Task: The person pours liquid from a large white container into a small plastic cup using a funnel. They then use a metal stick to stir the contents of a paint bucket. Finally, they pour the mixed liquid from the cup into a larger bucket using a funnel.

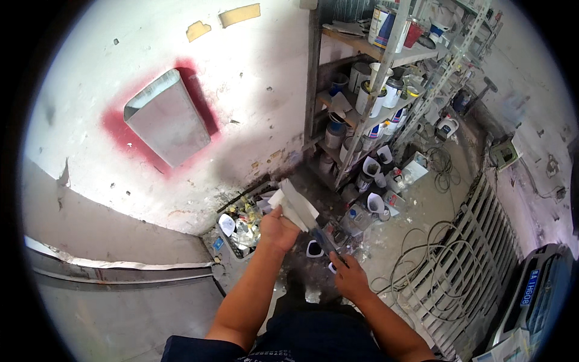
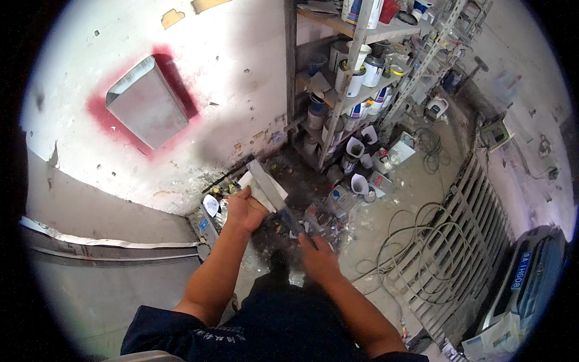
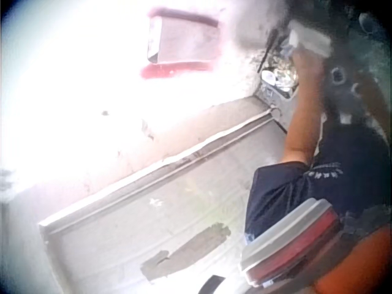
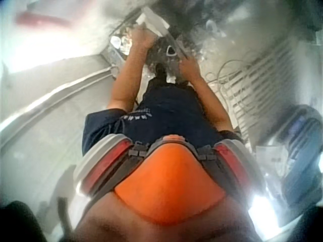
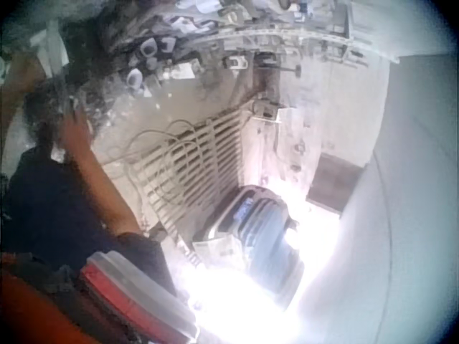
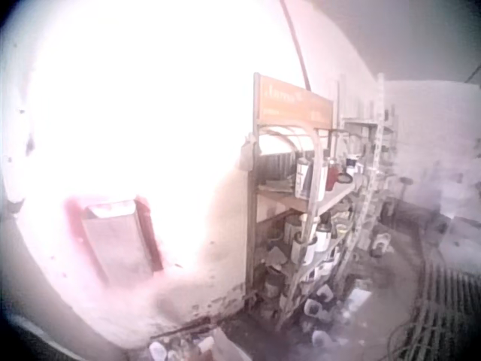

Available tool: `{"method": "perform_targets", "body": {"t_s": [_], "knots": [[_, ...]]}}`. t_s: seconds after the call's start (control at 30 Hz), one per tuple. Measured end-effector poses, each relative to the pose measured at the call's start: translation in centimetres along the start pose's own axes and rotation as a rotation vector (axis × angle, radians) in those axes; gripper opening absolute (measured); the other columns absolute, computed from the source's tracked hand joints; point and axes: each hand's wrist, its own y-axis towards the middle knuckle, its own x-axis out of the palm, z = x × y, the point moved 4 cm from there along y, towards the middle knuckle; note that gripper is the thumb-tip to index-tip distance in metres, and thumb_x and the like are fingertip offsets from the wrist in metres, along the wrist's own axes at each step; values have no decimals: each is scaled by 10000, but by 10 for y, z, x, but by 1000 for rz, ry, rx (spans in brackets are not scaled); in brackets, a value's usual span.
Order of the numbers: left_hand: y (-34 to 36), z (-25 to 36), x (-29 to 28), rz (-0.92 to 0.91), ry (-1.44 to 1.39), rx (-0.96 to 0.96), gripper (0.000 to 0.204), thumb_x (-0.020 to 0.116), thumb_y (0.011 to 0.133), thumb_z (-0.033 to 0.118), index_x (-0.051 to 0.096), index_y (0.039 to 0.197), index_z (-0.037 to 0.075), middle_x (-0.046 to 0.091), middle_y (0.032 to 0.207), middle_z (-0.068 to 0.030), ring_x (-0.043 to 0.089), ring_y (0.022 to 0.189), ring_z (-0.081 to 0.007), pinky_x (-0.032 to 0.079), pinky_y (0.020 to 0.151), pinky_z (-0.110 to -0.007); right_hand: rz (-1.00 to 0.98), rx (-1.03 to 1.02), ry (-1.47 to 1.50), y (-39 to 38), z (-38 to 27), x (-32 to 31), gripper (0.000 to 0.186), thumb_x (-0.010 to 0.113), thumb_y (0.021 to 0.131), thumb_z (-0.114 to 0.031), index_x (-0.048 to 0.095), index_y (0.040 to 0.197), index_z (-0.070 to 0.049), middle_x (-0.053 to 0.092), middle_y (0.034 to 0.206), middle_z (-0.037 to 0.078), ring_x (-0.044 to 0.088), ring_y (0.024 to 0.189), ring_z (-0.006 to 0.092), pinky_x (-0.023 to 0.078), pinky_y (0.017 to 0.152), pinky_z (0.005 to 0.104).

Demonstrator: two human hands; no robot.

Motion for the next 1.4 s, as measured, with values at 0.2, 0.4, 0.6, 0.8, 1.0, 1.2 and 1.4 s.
{"method": "perform_targets", "body": {"t_s": [0.2, 0.4, 0.6, 0.8, 1.0, 1.2, 1.4], "knots": [[3, 10, -15, -19, 84, 9, 404, 243, 1011, 199, 384, 1335, 1, 459, 1364, -156, 420, 1278, -327, 287, 1106, -476, -311, 106, 18, -31, 15, 6, 549, 593, 786, -95, 519, 1319, -201, 535, 1105, 165, 589, 926, 335, 516, 765, 411], [1, 16, -21, 1, 95, -12, 398, 256, 1013, 203, 388, 1327, -3, 485, 1340, -154, 448, 1257, -323, 312, 1096, -469, -344, 143, 96, -55, 14, -1, 463, 555, 840, -130, 525, 1294, -214, 557, 1149, 181, 577, 1012, 370, 493, 826, 425], [2, 22, -23, -19, 94, -36, 397, 257, 1015, 209, 405, 1316, -5, 493, 1333, -152, 457, 1250, -319, 319, 1096, -453, -371, 138, 30, -71, 19, -10, 398, 531, 881, -192, 533, 1273, -123, 564, 1194, 190, 578, 1045, 348, 481, 876, 412], [-1, 26, -17, -13, 61, 1, 396, 256, 1015, 212, 417, 1307, -1, 488, 1340, -155, 451, 1257, -323, 311, 1103, -473, -289, 579, 184, -81, 47, -28, 397, 502, 934, -239, 516, 1276, -40, 616, 1085, 194, 603, 994, 348, 478, 846, 429], [-4, 21, -5, 15, 59, 28, 401, 237, 1012, 199, 397, 1323, 3, 473, 1352, -166, 439, 1270, -328, 300, 1107, -496, -107, 152, 332, -34, 35, -33, 486, 500, 916, -66, 390, 1389, -44, 658, 946, 149, 650, 751, 251, 516, 695, 347], [-2, 14, 1, -11, 22, 1, 395, 242, 1010, 198, 425, 1305, 10, 499, 1335, -146, 455, 1257, -316, 294, 1107, -484, -303, 236, 288, -17, 19, 3, 507, 465, 941, -99, 336, 1431, -86, 683, 936, 124, 651, 703, 223, 513, 680, 327], [-1, 28, -17, 52, 10, 53, 394, 246, 1013, 200, 415, 1312, 6, 481, 1354, -146, 451, 1260, -317, 291, 1114, -482, -427, 121, 165, -66, 30, -4, 493, 437, 956, -110, 323, 1435, -88, 683, 951, 109, 646, 671, 213, 523, 673, 319]]}}
